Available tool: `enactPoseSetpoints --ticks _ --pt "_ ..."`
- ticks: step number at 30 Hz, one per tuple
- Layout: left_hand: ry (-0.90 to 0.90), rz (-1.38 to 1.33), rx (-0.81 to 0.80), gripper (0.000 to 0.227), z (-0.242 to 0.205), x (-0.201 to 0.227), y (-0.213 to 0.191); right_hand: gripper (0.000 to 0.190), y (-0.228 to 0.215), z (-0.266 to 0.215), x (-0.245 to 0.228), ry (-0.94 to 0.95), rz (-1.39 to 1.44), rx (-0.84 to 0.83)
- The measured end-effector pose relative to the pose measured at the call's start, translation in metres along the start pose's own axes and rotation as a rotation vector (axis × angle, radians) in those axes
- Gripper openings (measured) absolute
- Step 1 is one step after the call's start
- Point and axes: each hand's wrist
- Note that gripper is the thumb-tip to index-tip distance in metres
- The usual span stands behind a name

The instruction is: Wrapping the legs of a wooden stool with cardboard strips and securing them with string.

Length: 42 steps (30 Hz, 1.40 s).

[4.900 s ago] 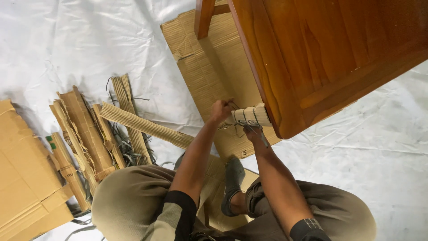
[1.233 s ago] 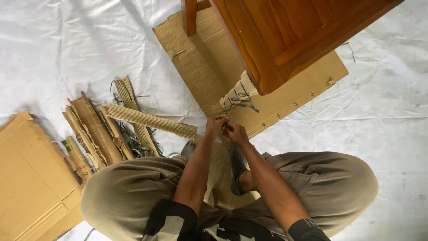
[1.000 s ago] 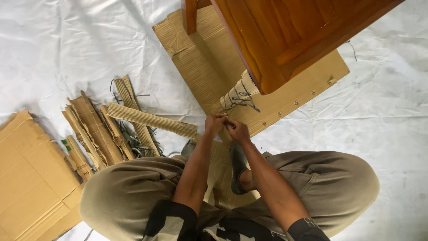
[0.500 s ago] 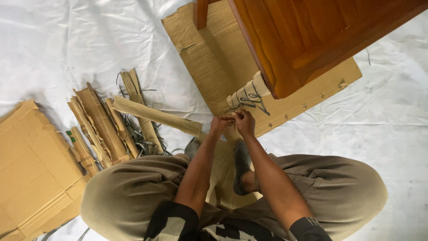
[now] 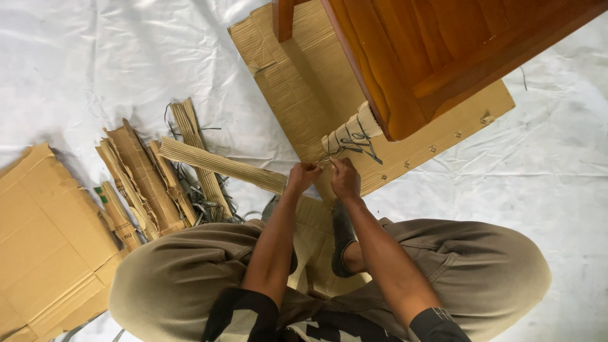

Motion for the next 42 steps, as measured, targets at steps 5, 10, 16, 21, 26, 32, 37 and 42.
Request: enactPoseSetpoints --ticks 5,10,16,21,26,32,37,42 --pt "0.006 -0.163 0.052 0.039 0.015 0.001 0.008 0.021 -0.001 0.001 -0.009 -0.05 -0.039 0.011" --pt "0.034 -0.276 0.092 0.036 0.015 0.024 0.021 0.012 -0.006 0.006 -0.017 0.011 -0.011 0.016" --pt "-0.08 -0.938 0.083 0.059 0.003 0.052 0.028 0.017 -0.001 0.005 -0.013 0.127 0.029 0.04" --pt "-0.325 -0.808 -0.077 0.084 -0.009 0.072 0.005 0.019 0.022 0.009 0.017 0.133 0.102 0.097" --pt "-0.279 -0.851 -0.173 0.065 0.031 0.024 0.032 0.021 0.028 0.025 0.026 0.502 0.269 -0.057" --pt "-0.079 -0.811 -0.128 0.024 0.029 0.019 0.042 0.025 0.025 0.025 0.019 0.556 0.239 -0.084" --pt "0.139 -0.622 -0.077 0.047 0.019 0.021 0.033 0.022 0.022 0.023 0.013 0.508 0.227 -0.035" --pt "0.094 -0.706 -0.026 0.025 0.013 0.032 0.027 0.019 0.022 0.019 0.011 0.434 0.23 -0.007"
Point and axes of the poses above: each hand's wrist, its own z-axis towards the middle knuckle, its own y-axis out of the palm, x = y × z, and after that the axes turned 8 degrees about z, right-handed
